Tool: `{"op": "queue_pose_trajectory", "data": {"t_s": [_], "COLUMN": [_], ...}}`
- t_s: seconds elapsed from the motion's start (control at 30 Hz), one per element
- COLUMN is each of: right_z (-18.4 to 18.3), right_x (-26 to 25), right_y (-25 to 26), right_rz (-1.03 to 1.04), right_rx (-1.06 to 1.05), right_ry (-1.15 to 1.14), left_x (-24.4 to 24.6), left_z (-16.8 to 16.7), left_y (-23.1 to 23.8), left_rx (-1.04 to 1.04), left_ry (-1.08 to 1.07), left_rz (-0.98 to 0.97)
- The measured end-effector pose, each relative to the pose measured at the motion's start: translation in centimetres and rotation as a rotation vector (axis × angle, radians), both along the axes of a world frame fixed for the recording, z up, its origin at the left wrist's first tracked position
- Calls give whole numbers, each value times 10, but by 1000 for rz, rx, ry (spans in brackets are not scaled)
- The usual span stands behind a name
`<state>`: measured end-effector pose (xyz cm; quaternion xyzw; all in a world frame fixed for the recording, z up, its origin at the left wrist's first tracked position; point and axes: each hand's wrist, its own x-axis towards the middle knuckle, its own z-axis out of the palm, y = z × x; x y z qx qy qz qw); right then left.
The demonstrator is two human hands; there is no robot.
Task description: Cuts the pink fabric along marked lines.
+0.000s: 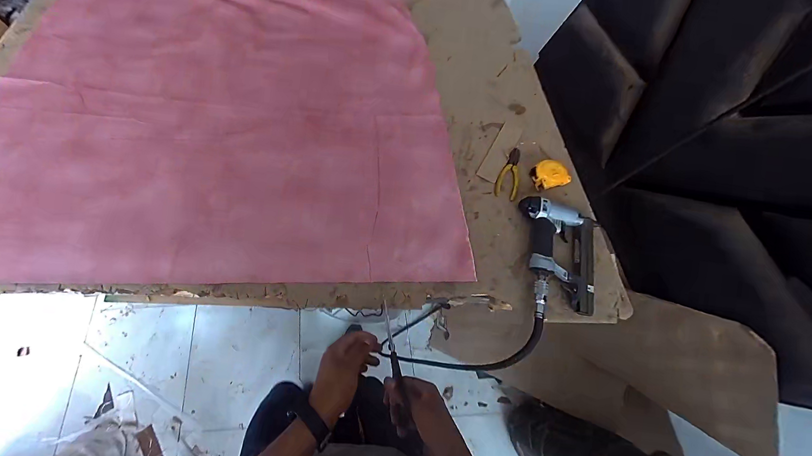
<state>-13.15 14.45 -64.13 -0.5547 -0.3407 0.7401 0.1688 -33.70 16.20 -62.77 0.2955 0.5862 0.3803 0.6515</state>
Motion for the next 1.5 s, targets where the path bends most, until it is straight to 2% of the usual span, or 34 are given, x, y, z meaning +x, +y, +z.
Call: {"op": "queue_pose_trajectory", "data": {"t_s": [0.13, 0.53, 0.67, 0.83, 1.1, 1.5], "right_z": [-11, -18, -10, -3, -5, 0], "right_x": [-2, -41, -46, -57, -75, -76], "right_y": [17, 64, 69, 69, 68, 69], "right_rz": [-7, -116, -158, -191, -276, -297], "right_rx": [-45, -44, -65, -101, -105, -110], "right_ry": [-16, 110, 141, 206, 253, 181], "left_x": [-9, -8, -8, -6, -10, -14], "left_z": [-7, -17, -16, -20, -18, -16], "left_y": [19, 81, 98, 113, 111, 113], "left_rx": [-87, -202, -277, -339, -283, -304], "left_ry": [-107, -338, -360, -271, -282, -316], "left_rz": [163, 405, 423, 467, 424, 384]}}
